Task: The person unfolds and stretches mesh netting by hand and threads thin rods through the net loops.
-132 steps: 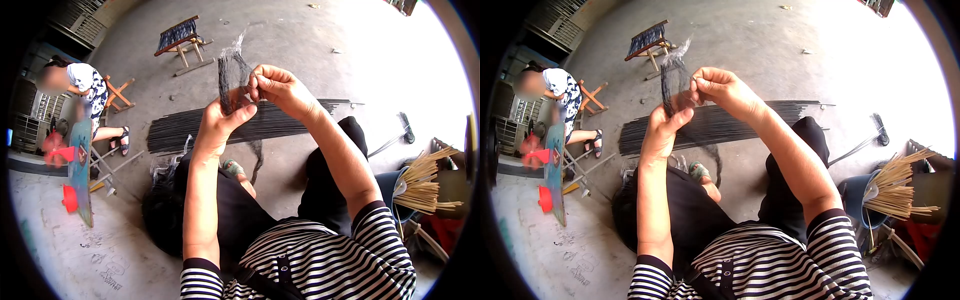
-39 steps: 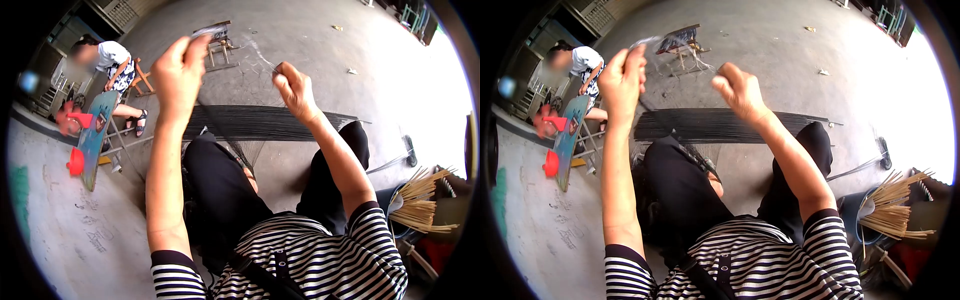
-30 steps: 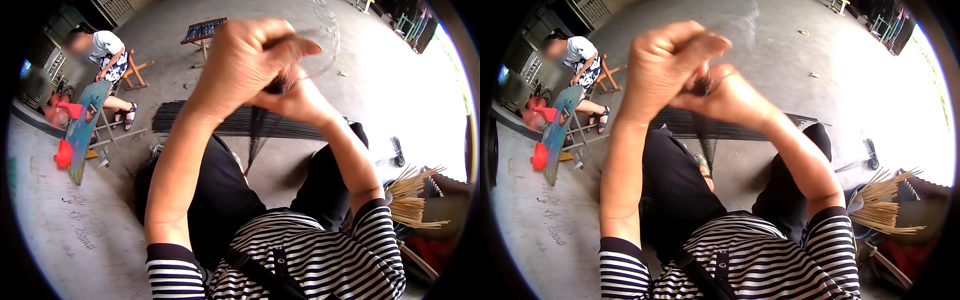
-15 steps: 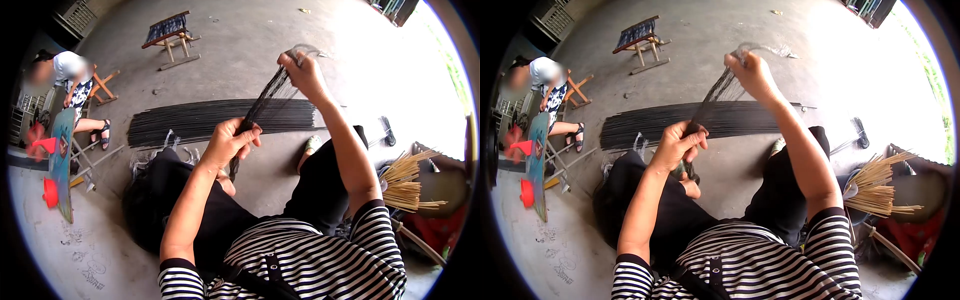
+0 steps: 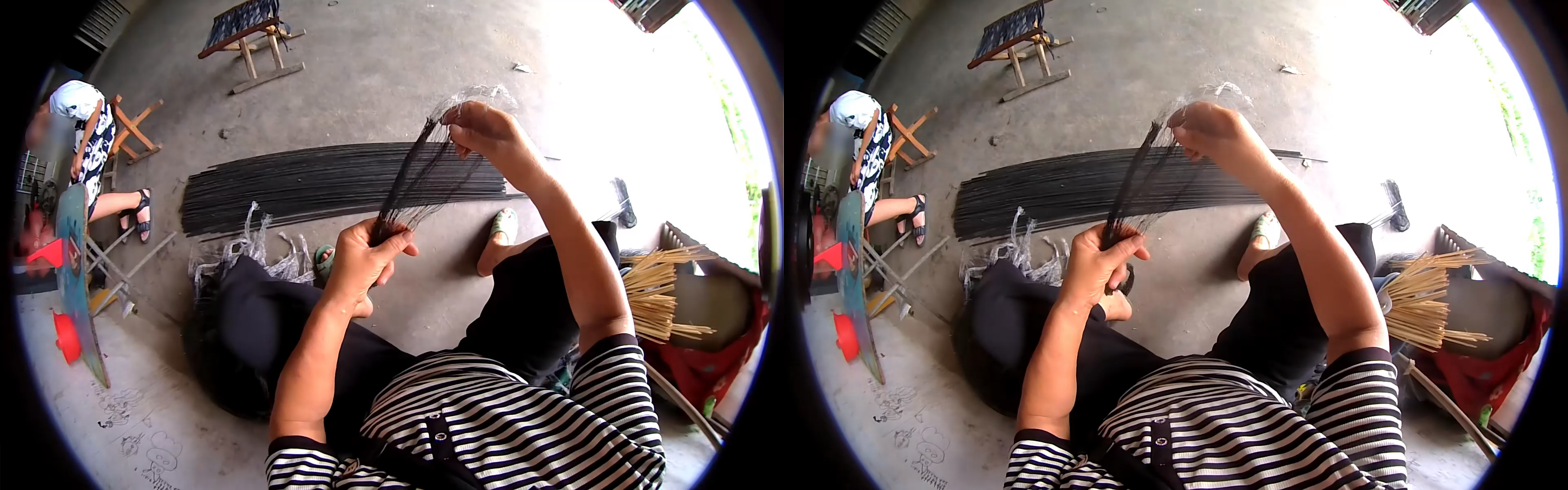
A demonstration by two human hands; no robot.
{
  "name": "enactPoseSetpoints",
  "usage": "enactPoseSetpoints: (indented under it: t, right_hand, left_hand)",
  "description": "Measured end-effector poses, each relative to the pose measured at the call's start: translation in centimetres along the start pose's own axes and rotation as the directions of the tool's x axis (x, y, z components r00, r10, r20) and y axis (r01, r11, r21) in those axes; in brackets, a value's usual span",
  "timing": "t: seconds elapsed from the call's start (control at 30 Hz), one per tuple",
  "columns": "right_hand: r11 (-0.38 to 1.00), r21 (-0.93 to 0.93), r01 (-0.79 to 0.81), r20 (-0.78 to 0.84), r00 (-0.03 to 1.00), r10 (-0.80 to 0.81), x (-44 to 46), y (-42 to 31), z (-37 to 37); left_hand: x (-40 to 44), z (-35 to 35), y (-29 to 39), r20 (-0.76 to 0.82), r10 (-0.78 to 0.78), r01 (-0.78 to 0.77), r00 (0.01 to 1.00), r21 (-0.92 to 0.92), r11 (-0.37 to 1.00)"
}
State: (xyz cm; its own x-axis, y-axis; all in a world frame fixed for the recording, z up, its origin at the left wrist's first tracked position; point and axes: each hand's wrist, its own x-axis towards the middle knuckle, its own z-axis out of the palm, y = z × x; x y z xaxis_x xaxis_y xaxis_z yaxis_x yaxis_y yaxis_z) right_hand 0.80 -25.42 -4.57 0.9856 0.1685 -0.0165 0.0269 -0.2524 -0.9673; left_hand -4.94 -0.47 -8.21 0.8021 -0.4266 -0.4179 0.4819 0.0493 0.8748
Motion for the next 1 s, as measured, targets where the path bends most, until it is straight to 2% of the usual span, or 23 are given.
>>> enactPoseSetpoints:
  t: [0.23, 0.33, 0.43, 0.53, 0.83, 1.0]
  right_hand:
    - [0.987, 0.147, -0.058, 0.005, 0.998, 0.058, -0.2, -1.5, 0.5]
    - [0.980, 0.200, -0.008, 0.031, 1.000, 0.002, -0.3, -1.8, 0.2]
    - [0.984, 0.175, 0.027, 0.010, 1.000, -0.029, -0.6, -2.0, 0.0]
    - [0.997, 0.072, -0.027, 0.028, 0.999, 0.025, -1.1, -2.6, -0.6]
    - [0.980, 0.196, 0.037, 0.066, 0.997, -0.050, -1.3, -1.5, -1.5]
    - [0.953, 0.301, -0.013, -0.016, 1.000, 0.018, -1.8, -2.2, -0.6]
  left_hand:
    - [0.9, 0.1, 0.5, -0.011, 0.122, -0.122, 0.993, 0.004, 0.993]
    - [1.1, 0.5, 1.0, -0.049, 0.135, -0.134, 0.990, 0.018, 0.991]
    - [1.3, 0.8, 1.1, -0.079, 0.174, -0.173, 0.982, 0.020, 0.985]
    - [1.4, 1.0, 1.3, -0.102, 0.187, -0.186, 0.977, 0.017, 0.982]
    - [1.8, 1.6, 1.1, -0.098, 0.242, -0.245, 0.965, -0.015, 0.969]
    - [2.1, 2.1, 1.3, -0.099, 0.258, -0.261, 0.961, -0.019, 0.965]
